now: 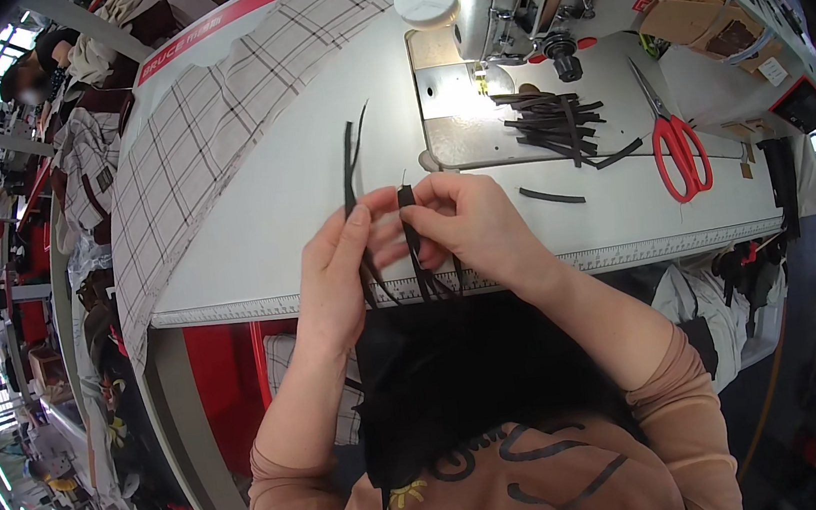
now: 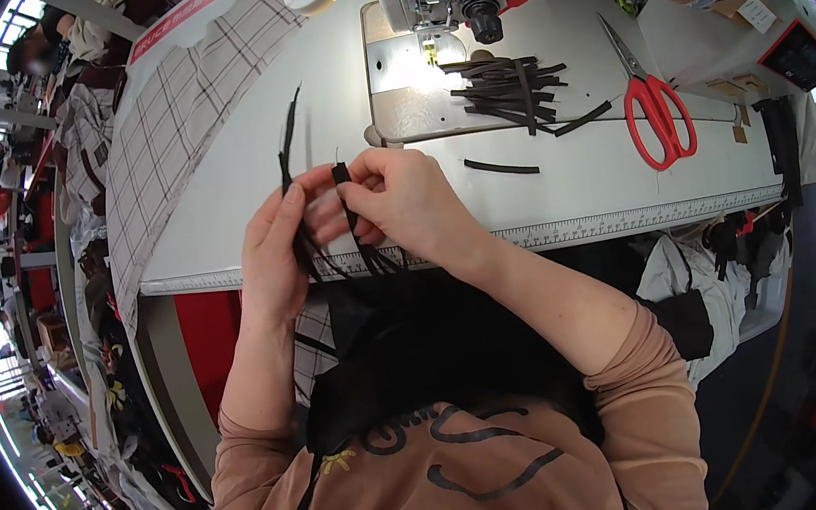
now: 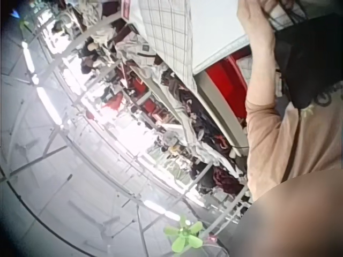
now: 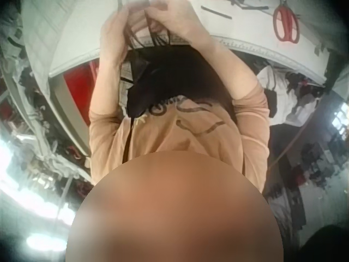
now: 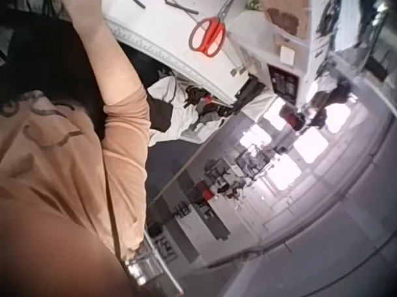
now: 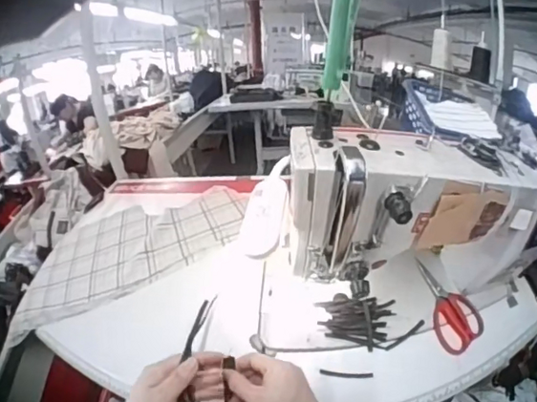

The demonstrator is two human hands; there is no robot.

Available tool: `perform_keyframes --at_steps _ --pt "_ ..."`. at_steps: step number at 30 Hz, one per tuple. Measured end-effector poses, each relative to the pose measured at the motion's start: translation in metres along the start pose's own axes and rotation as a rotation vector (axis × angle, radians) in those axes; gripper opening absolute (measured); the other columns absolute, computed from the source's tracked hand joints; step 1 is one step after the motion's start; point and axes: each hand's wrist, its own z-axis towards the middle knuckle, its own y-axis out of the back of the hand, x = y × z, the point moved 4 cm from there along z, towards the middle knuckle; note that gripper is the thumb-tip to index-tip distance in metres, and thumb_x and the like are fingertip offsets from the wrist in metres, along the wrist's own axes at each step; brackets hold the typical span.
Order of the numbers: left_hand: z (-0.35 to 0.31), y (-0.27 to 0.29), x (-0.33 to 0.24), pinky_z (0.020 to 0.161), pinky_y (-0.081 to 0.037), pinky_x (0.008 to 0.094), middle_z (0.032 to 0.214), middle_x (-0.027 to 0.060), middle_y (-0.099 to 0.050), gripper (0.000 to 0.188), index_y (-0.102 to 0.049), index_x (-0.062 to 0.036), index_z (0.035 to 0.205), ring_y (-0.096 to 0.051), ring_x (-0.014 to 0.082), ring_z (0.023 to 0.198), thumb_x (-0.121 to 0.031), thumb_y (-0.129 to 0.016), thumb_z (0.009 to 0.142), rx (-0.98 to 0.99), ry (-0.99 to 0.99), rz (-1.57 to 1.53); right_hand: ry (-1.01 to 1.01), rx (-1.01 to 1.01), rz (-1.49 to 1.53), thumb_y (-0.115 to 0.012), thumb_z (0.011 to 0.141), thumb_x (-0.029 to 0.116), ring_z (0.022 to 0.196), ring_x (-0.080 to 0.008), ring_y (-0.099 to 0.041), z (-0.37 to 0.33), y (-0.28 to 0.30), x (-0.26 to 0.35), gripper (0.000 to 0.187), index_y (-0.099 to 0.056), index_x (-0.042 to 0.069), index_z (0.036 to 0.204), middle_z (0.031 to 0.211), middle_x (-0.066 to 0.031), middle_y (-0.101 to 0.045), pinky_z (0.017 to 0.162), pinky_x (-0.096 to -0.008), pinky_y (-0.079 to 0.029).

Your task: The person is manually inserting sliders onto zipper tapes and trimming them with scissors at a sewing workstation.

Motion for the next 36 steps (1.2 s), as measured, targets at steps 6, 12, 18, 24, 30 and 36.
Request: perform_keyframes --at_steps 6,12,18,24,30,36 --pt "-0.002 0.003 -0.003 0.056 -0.05 0.0226 0.105 0.0119 -0.059 0.036 -0.054 0.0064 0.116 -0.062 0.0131 0.076 -0.022 -0.04 0.099 -0.001 0.003 0.305 0.042 0.005 0.009 -0.058 0.089 0.012 0.051 -0.0062 -0.053 0.002 0.003 0.002 0.016 -0.06 -0.004 0.089 0.063 -0.0023 -0.057 0.047 -0.0203 -0.046" --pt "0.001 -0.009 0.01 0.042 -0.028 0.0166 0.061 -0.0026 -0.048 0.029 -0.057 -0.0023 0.101 -0.038 0.0021 0.046 -0.027 -0.042 0.098 0.083 0.141 0.353 0.086 -0.038 0.026 -0.057 0.09 0.012 0.048 -0.0045 -0.047 0.003 0.003 0.0 0.016 -0.059 -0.005 0.089 0.064 -0.0024 -0.056 0.041 -0.0186 -0.041" --pt "0.007 -0.009 0.006 0.042 -0.027 0.0172 0.063 -0.0043 -0.046 0.021 -0.057 -0.0031 0.094 -0.036 0.0023 0.048 -0.02 -0.045 0.096 0.077 0.196 0.319 0.2 -0.151 -0.021 -0.052 0.091 0.008 0.046 -0.0047 -0.045 -0.003 0.007 -0.005 0.013 -0.054 -0.003 0.098 0.07 -0.0031 -0.055 0.039 -0.0195 -0.037" --pt "0.007 -0.001 0.009 0.041 -0.029 0.0182 0.069 0.0024 -0.055 0.021 -0.057 -0.001 0.094 -0.036 0.0038 0.045 -0.017 -0.043 0.097 0.033 0.166 0.189 0.4 -0.205 -0.335 -0.045 0.087 0.002 0.046 -0.0053 -0.044 -0.001 0.01 0.002 0.016 -0.05 -0.001 0.102 0.07 -0.0019 -0.047 0.038 -0.0215 -0.033" --pt "-0.008 -0.008 0.012 0.038 -0.029 0.0177 0.091 0.0152 -0.065 0.024 -0.053 0.0001 0.096 -0.035 0.0054 0.04 -0.019 -0.039 0.098 0.126 0.253 -0.012 0.094 -0.084 0.051 -0.041 0.085 0.001 0.046 -0.0051 -0.04 0.026 0.007 0.007 0.02 -0.048 0.001 0.105 0.07 -0.0021 -0.047 0.038 -0.0212 -0.028" --pt "-0.001 -0.006 0.012 0.037 -0.029 0.0185 0.1 0.0178 -0.065 0.023 -0.052 -0.0007 0.094 -0.034 0.005 0.039 -0.018 -0.036 0.098 0.057 0.229 0.024 0.267 -0.17 -0.23 -0.051 0.084 0.011 0.051 -0.0082 -0.046 0.038 0.019 0.027 0.02 -0.055 0.001 0.101 0.067 -0.0034 -0.053 0.043 -0.0241 -0.033"
